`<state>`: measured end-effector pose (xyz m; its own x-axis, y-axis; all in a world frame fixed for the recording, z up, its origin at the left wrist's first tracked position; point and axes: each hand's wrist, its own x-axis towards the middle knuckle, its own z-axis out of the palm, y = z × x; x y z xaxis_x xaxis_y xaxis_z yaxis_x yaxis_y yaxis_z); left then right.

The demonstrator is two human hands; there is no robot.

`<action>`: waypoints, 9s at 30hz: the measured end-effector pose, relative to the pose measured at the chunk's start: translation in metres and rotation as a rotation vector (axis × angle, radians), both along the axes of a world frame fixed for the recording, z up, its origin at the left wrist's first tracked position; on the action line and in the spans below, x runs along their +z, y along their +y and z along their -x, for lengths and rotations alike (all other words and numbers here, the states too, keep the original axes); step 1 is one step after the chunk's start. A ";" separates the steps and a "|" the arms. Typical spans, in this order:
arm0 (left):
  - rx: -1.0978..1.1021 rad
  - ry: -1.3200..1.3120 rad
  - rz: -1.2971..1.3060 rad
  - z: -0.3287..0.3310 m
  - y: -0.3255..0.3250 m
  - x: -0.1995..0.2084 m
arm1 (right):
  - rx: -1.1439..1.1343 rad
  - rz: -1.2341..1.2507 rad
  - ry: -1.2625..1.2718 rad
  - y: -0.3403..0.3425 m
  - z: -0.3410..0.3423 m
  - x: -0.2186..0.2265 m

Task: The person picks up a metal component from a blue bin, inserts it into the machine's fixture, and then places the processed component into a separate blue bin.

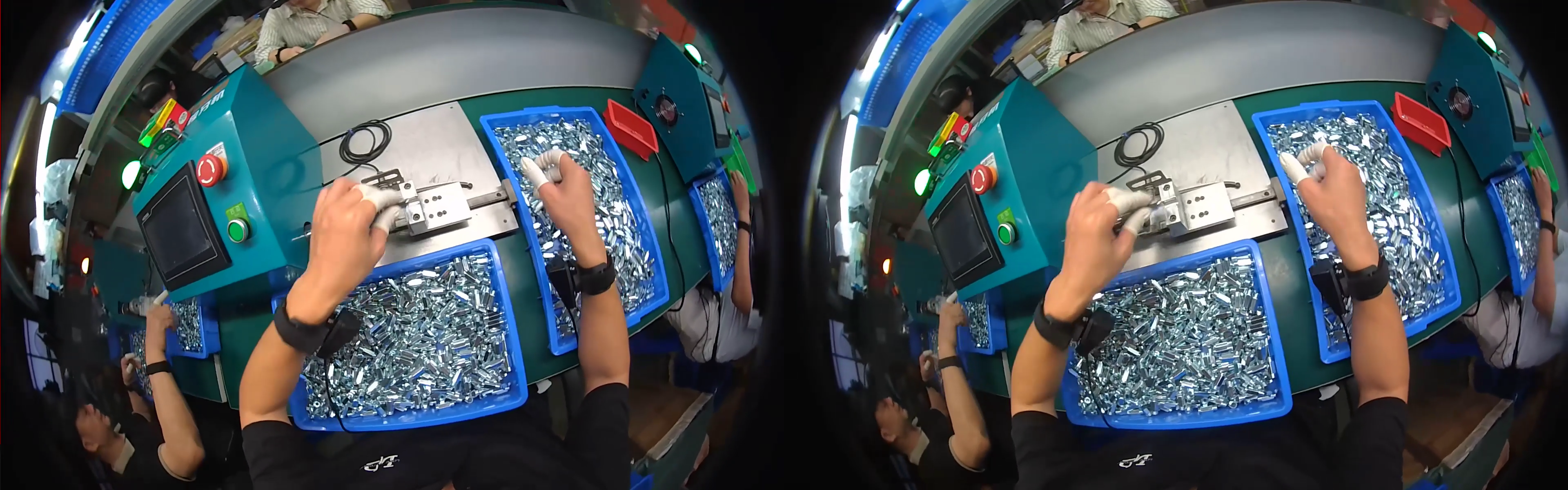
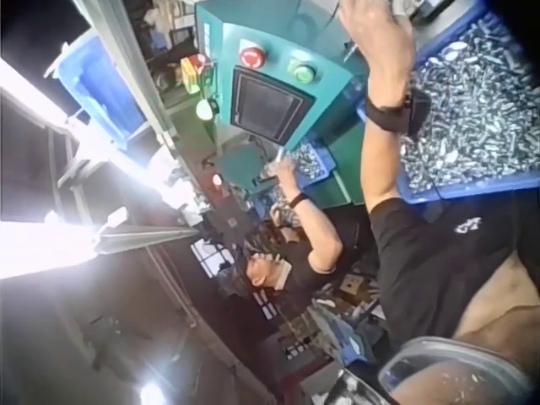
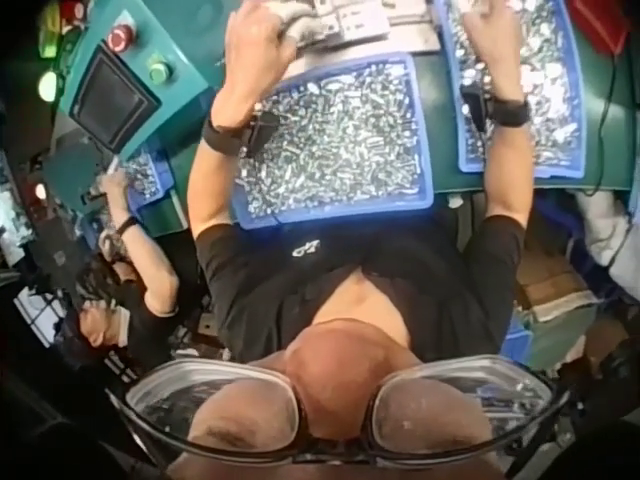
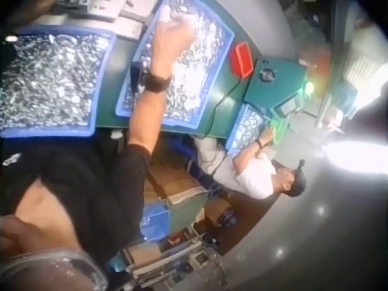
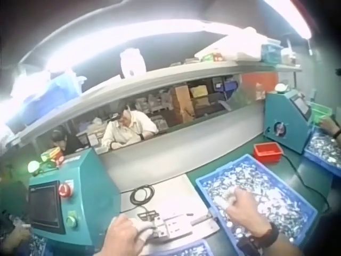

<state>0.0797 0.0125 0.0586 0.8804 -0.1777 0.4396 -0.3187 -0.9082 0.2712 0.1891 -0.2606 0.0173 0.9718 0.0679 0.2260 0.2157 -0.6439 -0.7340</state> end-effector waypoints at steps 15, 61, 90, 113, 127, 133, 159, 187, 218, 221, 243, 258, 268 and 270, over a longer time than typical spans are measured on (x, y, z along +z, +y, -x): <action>-0.075 -0.129 -0.201 -0.026 0.001 -0.021 | 0.203 -0.272 -0.148 0.010 0.016 -0.013; -0.273 0.483 -0.134 0.088 -0.036 -0.058 | 0.519 -0.141 0.159 0.099 0.038 0.005; -0.376 0.500 -0.217 0.087 -0.030 -0.045 | -0.072 0.418 -0.173 0.000 0.003 -0.002; -0.101 0.054 -0.124 -0.043 -0.006 -0.017 | 0.053 -0.081 -0.084 -0.040 0.007 -0.017; -0.057 0.014 -0.170 -0.030 -0.001 -0.013 | 0.042 -0.052 -0.066 -0.040 0.006 -0.011; -0.052 -0.110 -0.114 0.001 -0.013 -0.017 | 0.109 -0.210 0.042 -0.038 0.000 -0.027; -0.471 0.346 -0.147 0.081 -0.039 -0.064 | 0.621 -0.393 0.096 0.114 0.062 -0.013; -0.453 0.399 -0.050 0.089 -0.033 -0.062 | 0.603 -0.013 0.156 0.127 0.042 0.006; -0.081 -0.047 -0.212 -0.028 -0.004 -0.020 | 0.016 -0.205 0.005 -0.050 -0.003 -0.035; -0.080 -0.053 -0.199 -0.031 -0.006 -0.020 | 0.029 -0.244 0.023 -0.055 -0.001 -0.034; -0.247 0.288 0.027 0.083 -0.046 -0.088 | 0.845 -0.250 0.199 0.099 0.061 -0.002; -0.291 0.188 -0.007 0.077 -0.075 -0.110 | 0.763 -0.614 0.513 0.091 0.066 -0.005; -0.401 0.301 0.127 0.083 -0.052 -0.103 | 0.617 -0.409 0.357 0.103 0.048 -0.018; -0.404 0.363 0.011 0.080 -0.046 -0.091 | 0.608 -0.427 0.389 0.107 0.050 -0.008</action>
